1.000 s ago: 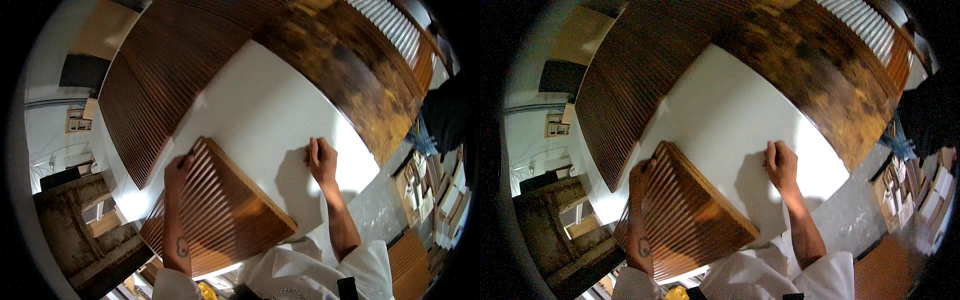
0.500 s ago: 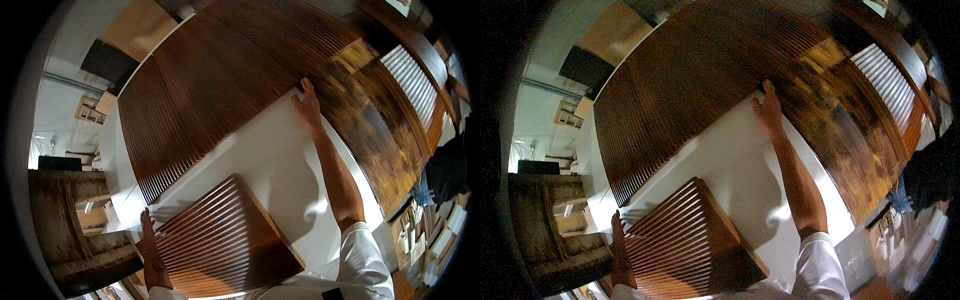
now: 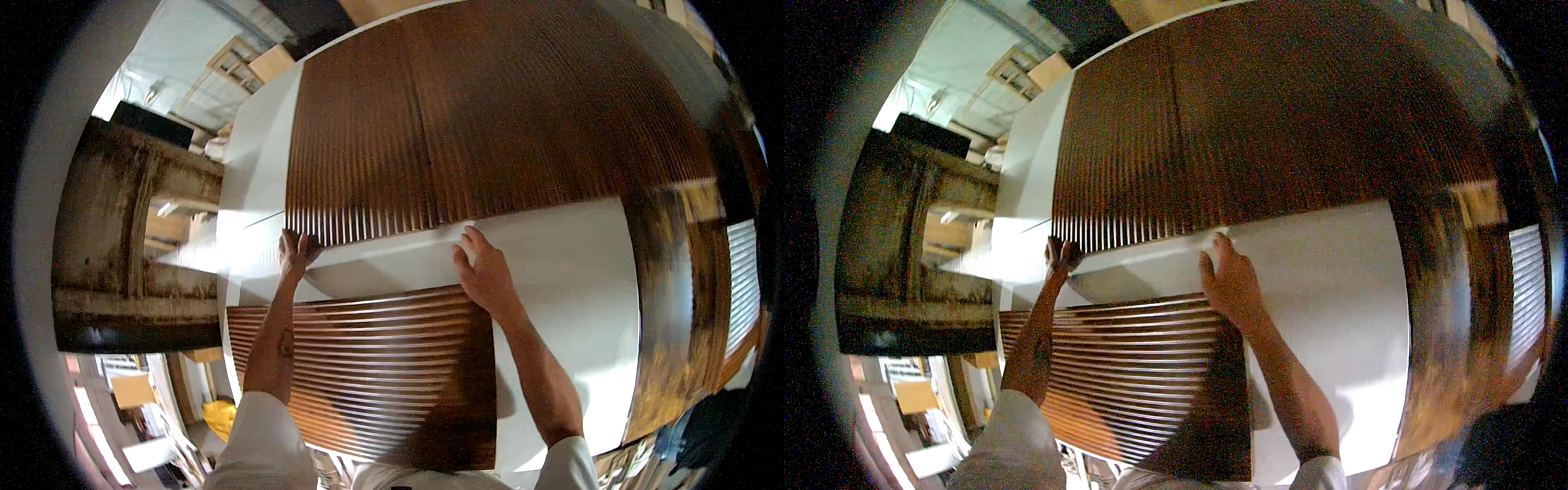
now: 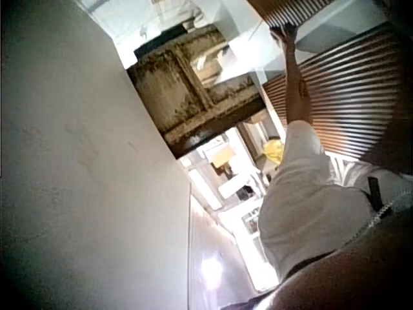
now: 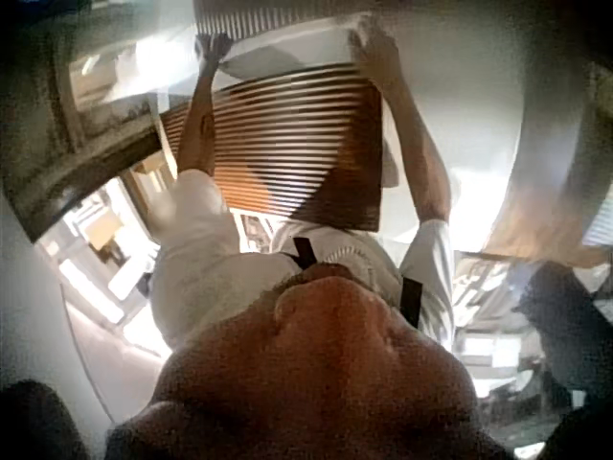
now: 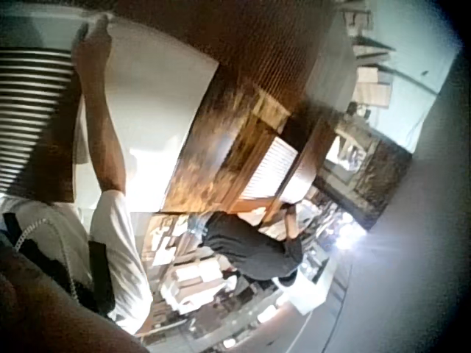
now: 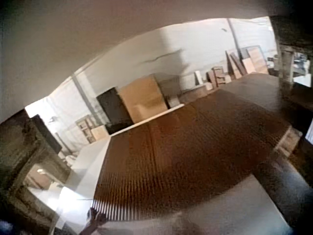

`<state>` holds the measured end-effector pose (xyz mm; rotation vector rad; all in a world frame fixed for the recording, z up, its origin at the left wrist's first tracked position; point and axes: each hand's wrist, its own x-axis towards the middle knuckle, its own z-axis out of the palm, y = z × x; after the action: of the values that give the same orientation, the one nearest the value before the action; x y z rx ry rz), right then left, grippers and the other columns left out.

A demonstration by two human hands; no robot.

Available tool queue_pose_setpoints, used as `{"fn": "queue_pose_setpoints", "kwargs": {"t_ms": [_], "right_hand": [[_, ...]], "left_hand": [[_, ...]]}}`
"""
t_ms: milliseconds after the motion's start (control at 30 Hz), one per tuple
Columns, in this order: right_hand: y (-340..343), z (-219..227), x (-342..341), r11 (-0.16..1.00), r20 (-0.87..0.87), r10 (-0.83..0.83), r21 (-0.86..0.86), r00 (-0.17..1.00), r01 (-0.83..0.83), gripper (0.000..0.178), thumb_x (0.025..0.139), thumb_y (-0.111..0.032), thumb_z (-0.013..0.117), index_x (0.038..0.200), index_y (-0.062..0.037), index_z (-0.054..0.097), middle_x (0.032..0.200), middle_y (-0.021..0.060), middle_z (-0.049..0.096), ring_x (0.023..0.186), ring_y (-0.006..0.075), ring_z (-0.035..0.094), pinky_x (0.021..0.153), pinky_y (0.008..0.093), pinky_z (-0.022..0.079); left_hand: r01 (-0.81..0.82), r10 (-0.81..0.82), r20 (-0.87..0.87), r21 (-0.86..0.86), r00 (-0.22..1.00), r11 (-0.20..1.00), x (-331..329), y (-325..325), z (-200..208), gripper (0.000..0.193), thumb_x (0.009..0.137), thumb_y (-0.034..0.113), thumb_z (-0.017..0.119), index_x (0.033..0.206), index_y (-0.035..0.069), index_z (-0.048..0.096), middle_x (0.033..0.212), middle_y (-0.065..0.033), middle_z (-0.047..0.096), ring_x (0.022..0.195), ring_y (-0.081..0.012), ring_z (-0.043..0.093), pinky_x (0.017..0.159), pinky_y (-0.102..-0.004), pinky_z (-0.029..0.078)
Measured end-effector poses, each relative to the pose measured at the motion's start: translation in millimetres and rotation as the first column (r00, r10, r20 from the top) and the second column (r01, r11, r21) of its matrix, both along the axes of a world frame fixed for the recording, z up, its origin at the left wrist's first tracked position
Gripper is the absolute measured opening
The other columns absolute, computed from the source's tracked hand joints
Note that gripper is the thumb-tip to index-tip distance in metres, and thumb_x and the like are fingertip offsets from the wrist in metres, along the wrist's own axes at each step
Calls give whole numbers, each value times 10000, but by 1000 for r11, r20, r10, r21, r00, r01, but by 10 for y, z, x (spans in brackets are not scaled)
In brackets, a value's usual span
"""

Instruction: The person picks up and stacks several ribbed wooden panels on a white workbench. They align the panels, flip them over, and arrange them into a neat pile.

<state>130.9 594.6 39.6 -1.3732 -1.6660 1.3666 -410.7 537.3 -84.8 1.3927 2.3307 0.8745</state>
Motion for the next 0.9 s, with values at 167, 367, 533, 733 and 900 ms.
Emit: {"fn": "queue_pose_setpoints", "kwargs": {"t_ms": [167,367,533,733,900], "right_hand": [[100,-67,-682,998,41,70,6,997,-70,637,980,-332,551,1414,96,367,1362,336,498,1262,470,507,1094,502,399],[149,-119,-1162,995,121,-24,-89,992,35,883,946,-401,587,1500,134,155,1541,352,231,1451,455,243,1201,474,235],[6,-34,-1393,947,-9,-222,-238,975,214,945,895,-482,682,1560,-40,176,1584,216,252,1446,363,296,1184,500,252],[-658,460,-1196,858,-380,-513,-231,770,458,835,944,-402,654,1557,-55,205,1516,207,361,1385,328,391,1129,472,350],[-1628,1014,-1127,783,-499,-589,-157,636,602,685,949,-344,656,1469,-9,362,1320,150,517,1154,258,537,996,408,463]], "left_hand": [[-46,39,91,81,995,996,-143,90,29,873,929,557,601,1484,-33,275,1313,-259,449,1224,-399,468,1010,-474,432],[-194,187,89,76,978,978,391,157,363,696,825,466,768,1263,-9,509,1214,-240,524,1124,-397,541,947,-498,444],[-125,12,473,208,881,970,122,-114,543,666,872,481,705,1210,-75,563,1097,-168,622,1011,-270,605,915,-374,456],[-300,153,909,-32,389,953,226,-542,1416,370,1007,223,525,1190,-92,592,1092,-175,645,1015,-270,633,871,-395,557],[3,67,799,-86,598,996,208,-1514,2165,260,989,147,570,1144,-62,589,1072,-149,643,1012,-241,636,807,-370,567]]}}
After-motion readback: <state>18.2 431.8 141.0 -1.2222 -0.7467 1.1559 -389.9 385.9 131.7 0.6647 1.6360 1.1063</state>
